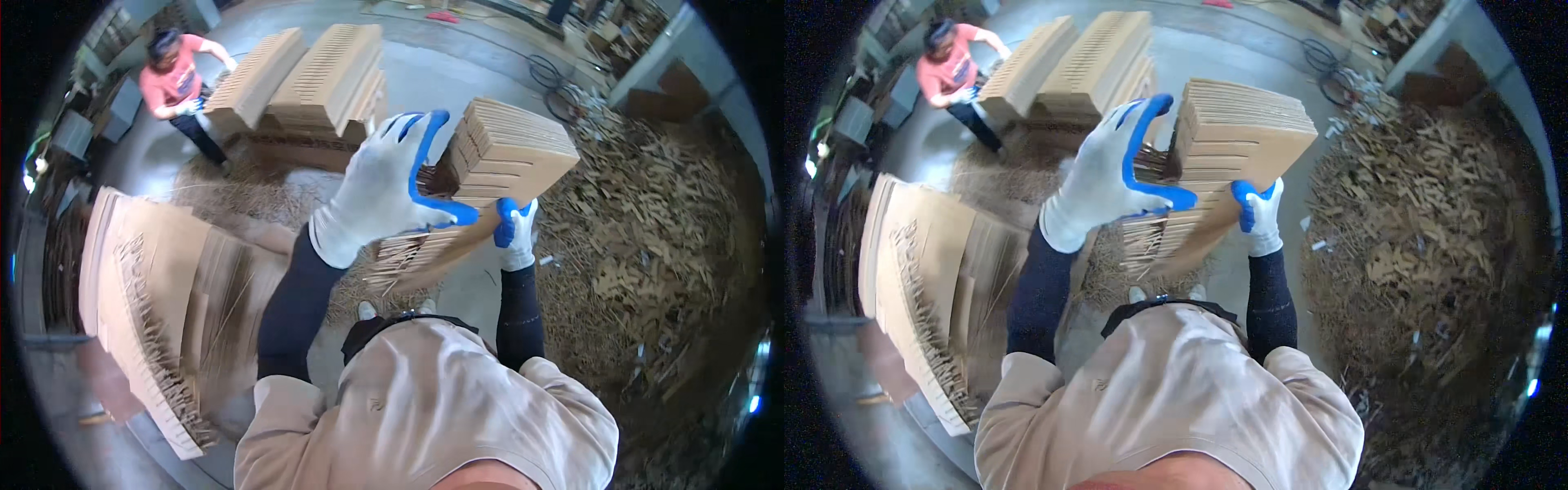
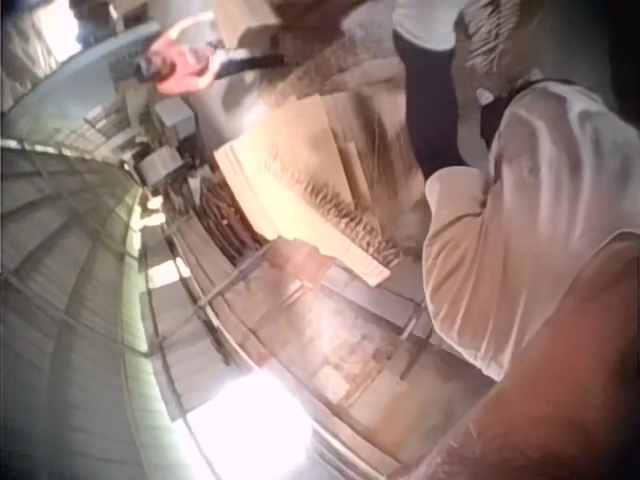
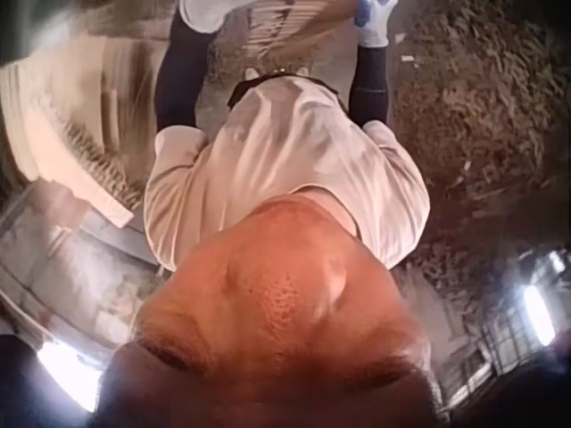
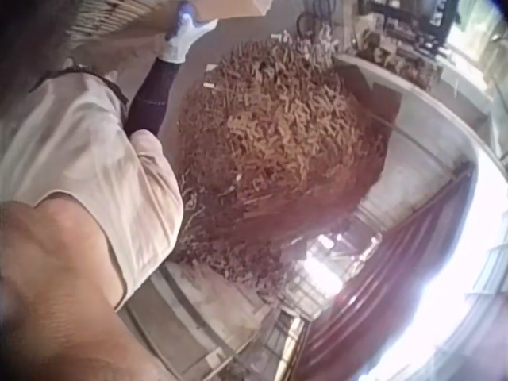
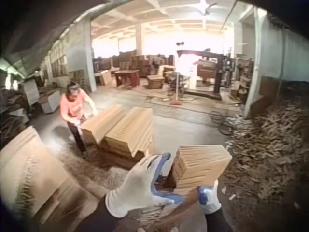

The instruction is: Organizing and moving stacks of slotted cardboard packaging inserts in a factory setting.

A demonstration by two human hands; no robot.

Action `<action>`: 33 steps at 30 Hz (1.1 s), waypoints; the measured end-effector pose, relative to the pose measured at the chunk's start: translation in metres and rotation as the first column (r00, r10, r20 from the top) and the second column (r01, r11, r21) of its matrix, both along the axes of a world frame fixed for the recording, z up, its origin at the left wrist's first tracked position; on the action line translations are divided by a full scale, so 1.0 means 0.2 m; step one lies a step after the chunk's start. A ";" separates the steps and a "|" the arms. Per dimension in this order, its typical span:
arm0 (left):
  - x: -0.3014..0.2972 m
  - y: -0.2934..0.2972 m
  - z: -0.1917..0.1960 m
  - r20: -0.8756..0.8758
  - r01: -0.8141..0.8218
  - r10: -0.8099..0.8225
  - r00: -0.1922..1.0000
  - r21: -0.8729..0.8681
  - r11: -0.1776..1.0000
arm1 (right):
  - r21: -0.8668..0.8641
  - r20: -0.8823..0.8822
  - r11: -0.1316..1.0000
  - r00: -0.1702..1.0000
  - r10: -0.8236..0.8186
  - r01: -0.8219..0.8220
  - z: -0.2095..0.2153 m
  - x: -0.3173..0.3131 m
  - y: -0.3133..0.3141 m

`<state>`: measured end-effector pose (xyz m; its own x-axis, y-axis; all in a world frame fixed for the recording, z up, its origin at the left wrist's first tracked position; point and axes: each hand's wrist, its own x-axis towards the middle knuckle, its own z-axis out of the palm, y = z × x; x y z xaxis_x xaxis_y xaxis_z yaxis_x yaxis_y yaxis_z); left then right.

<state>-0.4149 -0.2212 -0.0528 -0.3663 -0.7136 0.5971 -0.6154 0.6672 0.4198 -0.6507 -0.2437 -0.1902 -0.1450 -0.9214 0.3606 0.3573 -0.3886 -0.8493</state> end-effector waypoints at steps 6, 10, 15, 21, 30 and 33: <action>-0.04 -0.07 -0.08 0.396 -0.038 -0.107 0.912 0.341 0.939 | 0.074 -0.135 0.995 0.989 -0.060 0.070 -0.03 -0.08 0.07; 0.00 -0.03 -0.07 0.608 -0.051 -0.118 0.785 0.254 0.966 | 0.104 -0.159 0.978 0.974 -0.163 0.181 -0.01 -0.03 0.14; 0.05 0.01 -0.09 0.690 -0.011 -0.173 0.703 0.255 0.967 | 0.049 -0.095 0.981 0.979 -0.182 0.187 -0.03 0.05 0.19; 0.05 0.06 -0.04 0.709 0.003 -0.217 0.671 0.289 0.957 | 0.085 -0.241 0.995 0.970 -0.033 0.054 -0.18 -0.07 0.22; 0.16 0.09 -0.12 0.322 0.356 -0.381 0.867 0.134 0.925 | 0.105 0.059 0.988 0.992 0.110 -0.116 -0.33 0.06 0.18; 0.13 0.16 -0.18 0.102 0.277 -0.285 0.953 0.090 0.957 | 0.023 0.120 0.959 0.953 0.277 -0.282 -0.26 0.08 0.22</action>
<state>-0.3887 -0.1896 -0.0895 -0.6205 -0.6122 0.4901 -0.4536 0.7900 0.4126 -0.6345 -0.2006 -0.2426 0.0821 -0.9441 0.3192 0.5423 -0.2264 -0.8091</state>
